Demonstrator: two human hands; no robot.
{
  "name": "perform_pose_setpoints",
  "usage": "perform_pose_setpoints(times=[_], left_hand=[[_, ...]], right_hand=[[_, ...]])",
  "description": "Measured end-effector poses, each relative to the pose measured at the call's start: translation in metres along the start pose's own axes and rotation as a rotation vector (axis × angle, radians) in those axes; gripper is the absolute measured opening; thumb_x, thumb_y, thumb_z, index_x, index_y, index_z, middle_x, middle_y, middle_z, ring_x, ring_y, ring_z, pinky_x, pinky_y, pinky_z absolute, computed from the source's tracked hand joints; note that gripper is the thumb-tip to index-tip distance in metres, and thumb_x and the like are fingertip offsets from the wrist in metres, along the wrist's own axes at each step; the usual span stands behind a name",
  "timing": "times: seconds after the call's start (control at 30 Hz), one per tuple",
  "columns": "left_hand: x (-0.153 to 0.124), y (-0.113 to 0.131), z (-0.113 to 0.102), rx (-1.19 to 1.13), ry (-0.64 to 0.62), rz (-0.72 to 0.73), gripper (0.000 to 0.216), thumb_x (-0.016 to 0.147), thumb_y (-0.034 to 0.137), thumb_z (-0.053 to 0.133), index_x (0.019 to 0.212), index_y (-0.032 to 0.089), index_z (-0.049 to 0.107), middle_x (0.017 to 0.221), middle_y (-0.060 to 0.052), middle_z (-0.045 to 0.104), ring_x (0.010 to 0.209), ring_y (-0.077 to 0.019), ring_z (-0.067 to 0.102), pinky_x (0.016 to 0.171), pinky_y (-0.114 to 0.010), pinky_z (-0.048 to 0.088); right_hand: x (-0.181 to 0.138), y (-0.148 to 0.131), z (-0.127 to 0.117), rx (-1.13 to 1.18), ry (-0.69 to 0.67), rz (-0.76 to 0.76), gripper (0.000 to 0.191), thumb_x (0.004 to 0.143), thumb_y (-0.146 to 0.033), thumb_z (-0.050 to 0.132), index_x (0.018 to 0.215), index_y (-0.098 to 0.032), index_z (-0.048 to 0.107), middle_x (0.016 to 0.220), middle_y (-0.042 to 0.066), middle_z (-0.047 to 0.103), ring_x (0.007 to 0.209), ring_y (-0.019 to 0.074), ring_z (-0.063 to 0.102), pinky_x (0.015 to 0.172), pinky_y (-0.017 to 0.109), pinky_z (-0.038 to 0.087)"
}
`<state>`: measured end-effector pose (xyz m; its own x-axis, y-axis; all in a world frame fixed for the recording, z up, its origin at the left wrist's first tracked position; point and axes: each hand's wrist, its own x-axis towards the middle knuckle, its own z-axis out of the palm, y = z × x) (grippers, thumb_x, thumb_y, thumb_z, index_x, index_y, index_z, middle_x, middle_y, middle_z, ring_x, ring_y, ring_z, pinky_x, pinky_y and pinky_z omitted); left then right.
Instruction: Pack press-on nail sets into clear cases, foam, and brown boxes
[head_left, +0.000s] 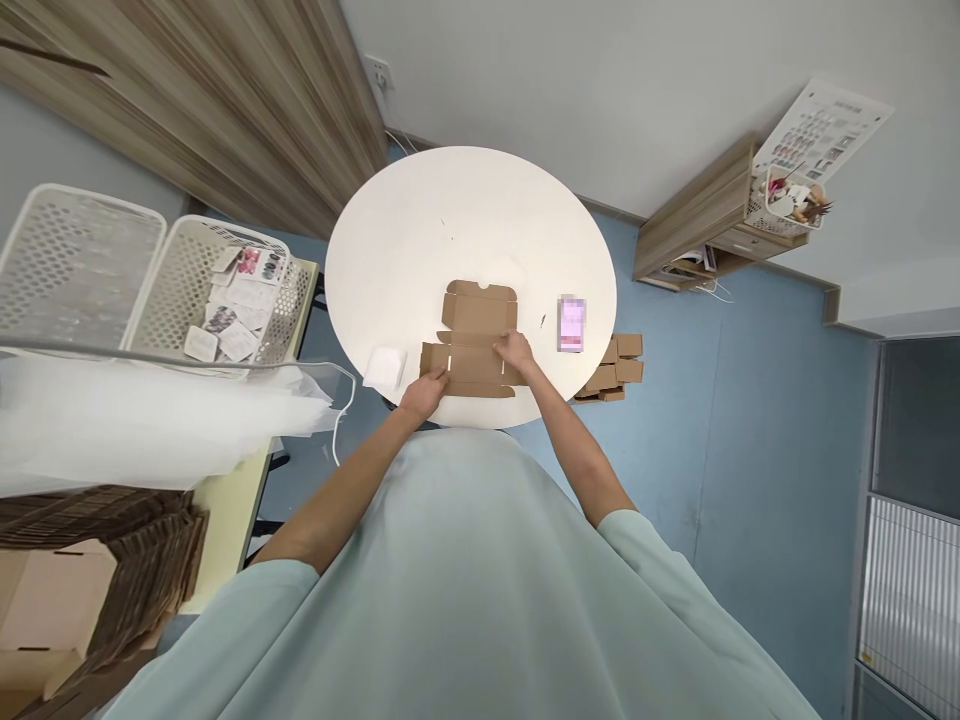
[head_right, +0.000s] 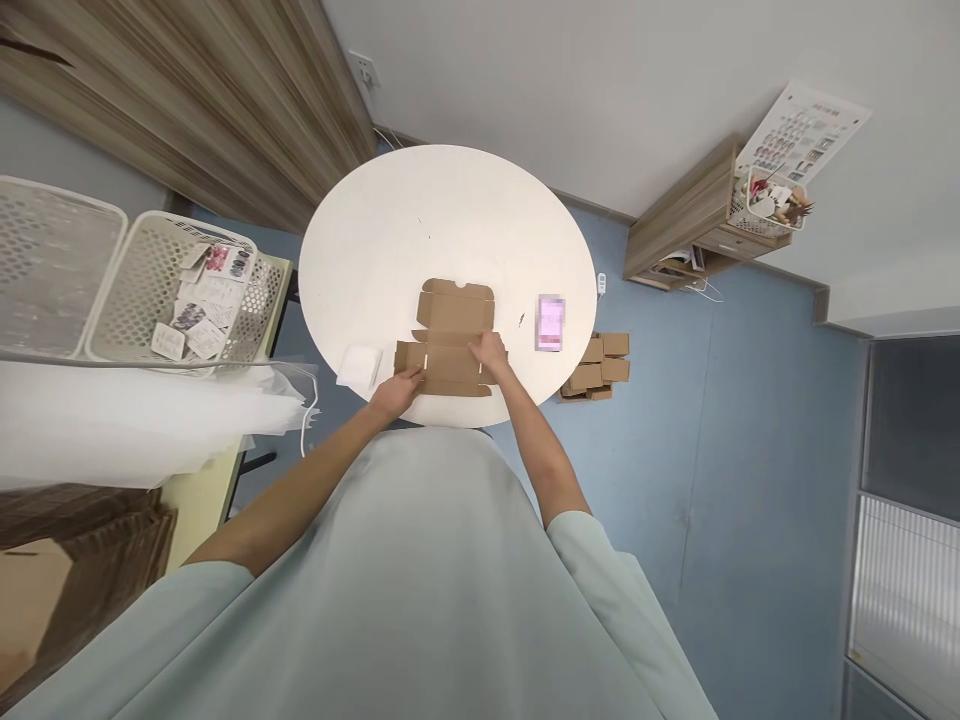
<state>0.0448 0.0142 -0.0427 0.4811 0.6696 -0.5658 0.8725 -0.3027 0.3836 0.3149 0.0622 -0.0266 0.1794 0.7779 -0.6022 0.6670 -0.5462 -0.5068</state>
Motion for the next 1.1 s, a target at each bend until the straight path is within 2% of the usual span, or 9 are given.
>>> perform_pose_setpoints(times=[0.17, 0.27, 0.33, 0.43, 0.53, 0.6, 0.73, 0.9, 1.1], left_hand=[[0.003, -0.001, -0.006, -0.035, -0.031, -0.011, 0.052, 0.092, 0.007, 0.061, 0.138, 0.026, 0.073, 0.169, -0.010, 0.055, 0.139, -0.0356, 0.067, 0.111, -0.046, 0.059], [0.005, -0.004, -0.008, -0.044, -0.037, -0.008, 0.047, 0.094, 0.008, 0.058, 0.134, 0.026, 0.075, 0.166, -0.008, 0.059, 0.132, -0.0347, 0.071, 0.107, -0.045, 0.059], [0.007, -0.008, -0.010, -0.067, -0.046, -0.002, 0.042, 0.095, 0.011, 0.057, 0.128, 0.027, 0.078, 0.165, -0.006, 0.060, 0.130, -0.0341, 0.072, 0.107, -0.044, 0.059], [0.011, -0.018, -0.013, -0.182, -0.025, -0.015, 0.039, 0.089, 0.013, 0.066, 0.122, 0.030, 0.080, 0.162, -0.004, 0.064, 0.134, -0.0339, 0.070, 0.112, -0.043, 0.056], [0.017, -0.027, -0.016, -0.332, 0.012, -0.062, 0.036, 0.085, 0.020, 0.073, 0.119, 0.030, 0.081, 0.143, -0.005, 0.077, 0.131, -0.0337, 0.073, 0.115, -0.042, 0.054], [0.020, -0.031, -0.017, -0.425, 0.023, -0.119, 0.032, 0.085, 0.024, 0.075, 0.117, 0.028, 0.078, 0.131, -0.006, 0.081, 0.126, -0.0324, 0.075, 0.112, -0.042, 0.057], [0.023, -0.032, -0.015, -0.603, 0.071, -0.226, 0.045, 0.086, 0.030, 0.080, 0.127, 0.025, 0.063, 0.129, -0.009, 0.081, 0.122, -0.0274, 0.076, 0.106, -0.039, 0.060], [0.021, -0.027, -0.016, -0.598, 0.109, -0.235, 0.075, 0.087, 0.032, 0.082, 0.152, 0.026, 0.046, 0.129, -0.009, 0.081, 0.126, -0.0278, 0.075, 0.109, -0.041, 0.058], [0.018, -0.020, -0.023, -0.403, 0.095, -0.178, 0.059, 0.097, 0.033, 0.067, 0.155, 0.031, 0.053, 0.129, -0.005, 0.080, 0.123, -0.0280, 0.075, 0.106, -0.039, 0.057]], right_hand=[[-0.006, 0.004, 0.010, 0.044, 0.017, -0.048, 0.040, 0.099, -0.026, 0.066, 0.138, -0.016, 0.067, 0.152, 0.016, 0.061, 0.129, 0.0256, 0.070, 0.115, 0.040, 0.054], [-0.019, 0.013, 0.016, 0.094, 0.017, -0.089, 0.048, 0.098, -0.031, 0.069, 0.144, -0.017, 0.062, 0.155, 0.017, 0.054, 0.125, 0.0238, 0.071, 0.112, 0.039, 0.057], [-0.029, 0.020, 0.021, 0.086, -0.010, -0.131, 0.061, 0.094, -0.036, 0.076, 0.151, -0.020, 0.058, 0.160, 0.017, 0.047, 0.134, 0.0261, 0.067, 0.113, 0.041, 0.057], [-0.044, 0.030, 0.030, 0.013, -0.074, -0.173, 0.093, 0.085, -0.042, 0.089, 0.166, -0.028, 0.044, 0.174, 0.018, 0.028, 0.142, 0.0323, 0.062, 0.113, 0.048, 0.058], [-0.055, 0.038, 0.039, -0.079, -0.119, -0.188, 0.124, 0.076, -0.042, 0.098, 0.176, -0.036, 0.023, 0.181, 0.019, 0.011, 0.146, 0.0380, 0.060, 0.111, 0.053, 0.060], [-0.060, 0.042, 0.043, -0.137, -0.130, -0.189, 0.133, 0.076, -0.039, 0.099, 0.178, -0.039, 0.013, 0.182, 0.021, 0.008, 0.144, 0.0396, 0.061, 0.109, 0.053, 0.061], [-0.064, 0.046, 0.047, -0.230, -0.100, -0.202, 0.128, 0.083, -0.033, 0.093, 0.179, -0.040, 0.008, 0.182, 0.021, 0.012, 0.136, 0.0380, 0.068, 0.103, 0.048, 0.063], [-0.064, 0.046, 0.046, -0.305, -0.054, -0.223, 0.111, 0.092, -0.034, 0.084, 0.179, -0.032, 0.014, 0.180, 0.021, 0.021, 0.132, 0.0381, 0.069, 0.100, 0.049, 0.064], [-0.062, 0.044, 0.041, -0.256, -0.065, -0.212, 0.103, 0.096, -0.040, 0.079, 0.178, -0.030, 0.018, 0.178, 0.020, 0.027, 0.131, 0.0386, 0.069, 0.103, 0.050, 0.062]])
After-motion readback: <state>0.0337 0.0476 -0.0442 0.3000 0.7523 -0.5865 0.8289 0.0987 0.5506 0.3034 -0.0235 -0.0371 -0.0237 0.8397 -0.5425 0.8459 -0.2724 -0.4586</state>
